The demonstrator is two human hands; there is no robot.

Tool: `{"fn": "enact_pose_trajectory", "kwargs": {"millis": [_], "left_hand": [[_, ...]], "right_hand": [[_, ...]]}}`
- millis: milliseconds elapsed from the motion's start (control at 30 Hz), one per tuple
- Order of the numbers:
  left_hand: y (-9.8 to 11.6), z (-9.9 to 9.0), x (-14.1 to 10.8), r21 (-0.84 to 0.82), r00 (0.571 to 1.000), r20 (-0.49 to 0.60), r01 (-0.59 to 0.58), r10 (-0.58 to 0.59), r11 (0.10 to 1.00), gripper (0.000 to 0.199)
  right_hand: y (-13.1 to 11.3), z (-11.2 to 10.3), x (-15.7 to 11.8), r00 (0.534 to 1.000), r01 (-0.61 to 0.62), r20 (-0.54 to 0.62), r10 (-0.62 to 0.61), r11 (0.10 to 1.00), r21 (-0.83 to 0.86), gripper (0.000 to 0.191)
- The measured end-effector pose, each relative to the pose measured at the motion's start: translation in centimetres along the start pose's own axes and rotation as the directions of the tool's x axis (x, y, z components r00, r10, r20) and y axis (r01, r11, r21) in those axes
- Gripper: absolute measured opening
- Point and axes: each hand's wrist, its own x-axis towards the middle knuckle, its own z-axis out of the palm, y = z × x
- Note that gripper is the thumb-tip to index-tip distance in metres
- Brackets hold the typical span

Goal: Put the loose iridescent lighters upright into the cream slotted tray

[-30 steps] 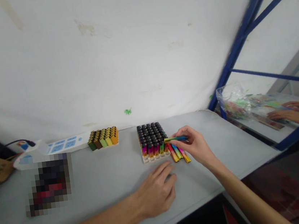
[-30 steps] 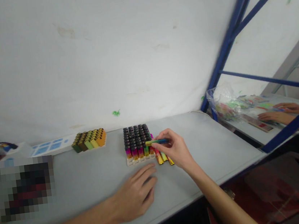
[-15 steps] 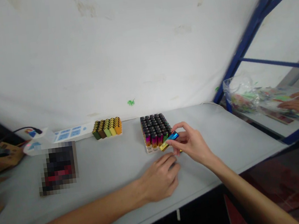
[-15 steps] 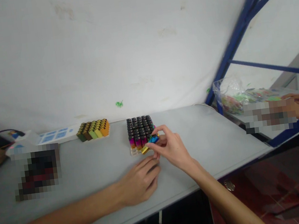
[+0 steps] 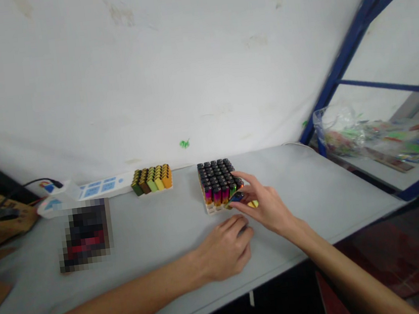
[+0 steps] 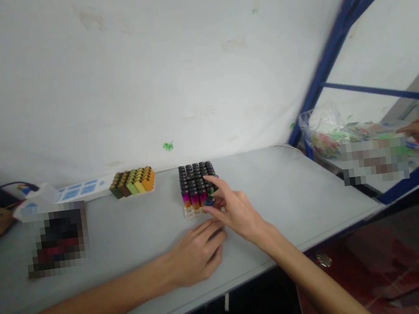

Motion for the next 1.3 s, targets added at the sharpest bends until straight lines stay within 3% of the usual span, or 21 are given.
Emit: {"fn": "enact_pose_trajectory", "kwargs": {"millis": [100, 267, 400, 700, 833, 1000, 1167, 1300], "left_hand": [[0.0, 0.1, 0.0, 0.009, 1.000, -0.014, -0.003, 0.003, 1.000, 0.013], [-0.1, 0.2, 0.0, 0.029, 1.000, -0.008, -0.016, 0.016, 0.999, 0.015], [-0.1, 0.2, -0.1, 0.031, 1.000, 0.005, -0.018, 0.018, 0.999, 0.018], [0.1, -0.2, 0.2, 0.045, 0.999, 0.022, -0.033, 0.032, 0.998, 0.012], [0.1, -0.1, 0.3, 0.062, 0.999, 0.019, -0.036, 0.035, 0.997, 0.011], [0.1, 0.0, 0.2, 0.044, 0.999, 0.047, -0.023, 0.021, 0.999, 0.020], [0.1, -0.1, 0.3, 0.040, 0.997, 0.073, -0.016, 0.013, 0.999, 0.017], [0.1, 0.1, 0.3, 0.046, 0.997, 0.078, -0.018, 0.015, 0.999, 0.018]], "right_hand": [[0.2, 0.2, -0.3, 1.000, 0.001, -0.026, -0.003, 0.999, -0.048, 0.048], [0.5, 0.4, -0.5, 0.988, 0.139, -0.039, -0.150, 0.970, -0.199, 0.027], [0.8, 0.8, -0.6, 0.979, 0.185, -0.040, -0.200, 0.952, -0.245, 0.026], [1.3, 0.2, -0.4, 0.974, 0.128, -0.153, -0.166, 0.965, -0.230, 0.030], [1.1, 0.6, 0.6, 0.953, 0.228, -0.159, -0.257, 0.957, -0.182, 0.028], [0.8, 2.7, 2.3, 0.911, 0.390, -0.075, -0.405, 0.907, -0.160, 0.023], [1.3, 4.0, 3.2, 0.934, 0.355, 0.088, -0.345, 0.920, -0.166, 0.023], [1.2, 4.0, 3.4, 0.927, 0.360, 0.187, -0.325, 0.912, -0.196, 0.022]]}}
